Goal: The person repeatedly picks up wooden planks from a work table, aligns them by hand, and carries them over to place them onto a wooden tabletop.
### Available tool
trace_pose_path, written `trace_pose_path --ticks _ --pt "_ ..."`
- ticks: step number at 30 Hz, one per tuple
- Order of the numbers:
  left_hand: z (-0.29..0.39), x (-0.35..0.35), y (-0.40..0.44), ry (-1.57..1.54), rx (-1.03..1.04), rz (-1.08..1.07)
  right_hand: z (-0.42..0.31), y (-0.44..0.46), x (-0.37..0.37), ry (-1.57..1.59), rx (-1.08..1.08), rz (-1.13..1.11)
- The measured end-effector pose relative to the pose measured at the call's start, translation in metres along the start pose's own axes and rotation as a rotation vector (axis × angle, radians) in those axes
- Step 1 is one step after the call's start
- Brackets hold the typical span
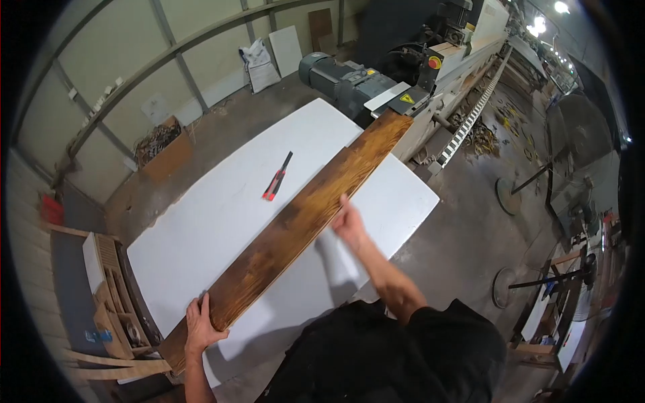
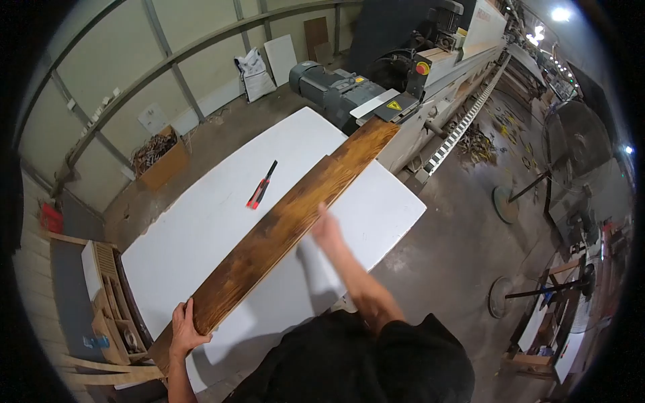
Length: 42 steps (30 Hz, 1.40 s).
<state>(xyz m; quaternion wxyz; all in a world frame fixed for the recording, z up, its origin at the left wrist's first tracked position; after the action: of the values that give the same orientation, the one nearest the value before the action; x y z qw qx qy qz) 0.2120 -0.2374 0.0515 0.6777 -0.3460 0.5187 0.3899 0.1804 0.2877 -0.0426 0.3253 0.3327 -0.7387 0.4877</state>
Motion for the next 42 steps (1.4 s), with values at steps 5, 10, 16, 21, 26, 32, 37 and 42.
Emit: trace_pose_path --ticks 5,10,16,21,26,32,37,42 --pt "-0.050 0.016 -0.065 0.010 -0.021 -0.015 -0.010 -0.013 -0.006 -0.431 -0.061 0.096" --pt "-0.099 0.016 -0.109 0.020 -0.054 -0.047 0.017 -0.074 -0.032 -1.123 0.305 0.097" --pt "-0.053 0.015 -0.094 -0.008 -0.002 0.061 -0.021 -0.068 -0.069 -1.406 0.024 0.087" --pt "0.020 0.036 -0.050 -0.080 0.013 0.081 -0.096 -0.007 -0.112 -1.470 -0.667 0.305" --pt "0.055 0.066 -0.024 -0.025 0.041 0.073 -0.155 0.010 -0.109 -1.813 -1.134 0.504" --pt "0.067 0.080 -0.016 -0.047 0.015 0.081 -0.196 0.037 -0.105 -2.029 -1.227 0.412" --pt "0.059 0.080 -0.044 -0.053 -0.080 0.262 -0.212 0.051 -0.086 -2.160 -1.151 0.252" --pt "-0.023 0.105 -0.146 0.032 -0.473 0.352 -0.220 0.057 -0.078 -2.290 -1.036 0.147"
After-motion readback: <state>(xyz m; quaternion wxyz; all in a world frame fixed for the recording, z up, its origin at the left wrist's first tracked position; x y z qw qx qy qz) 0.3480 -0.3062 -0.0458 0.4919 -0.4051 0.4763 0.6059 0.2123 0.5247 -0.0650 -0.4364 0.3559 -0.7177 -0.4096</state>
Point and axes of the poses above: each hand's wrist, its own y-axis towards the middle knuckle, its own x-axis out of the palm, z = x × y, the point moved 1 cm from there along y, towards the middle knuckle, and after that the axes turned 11 degrees about z, right-handed, at the moved point
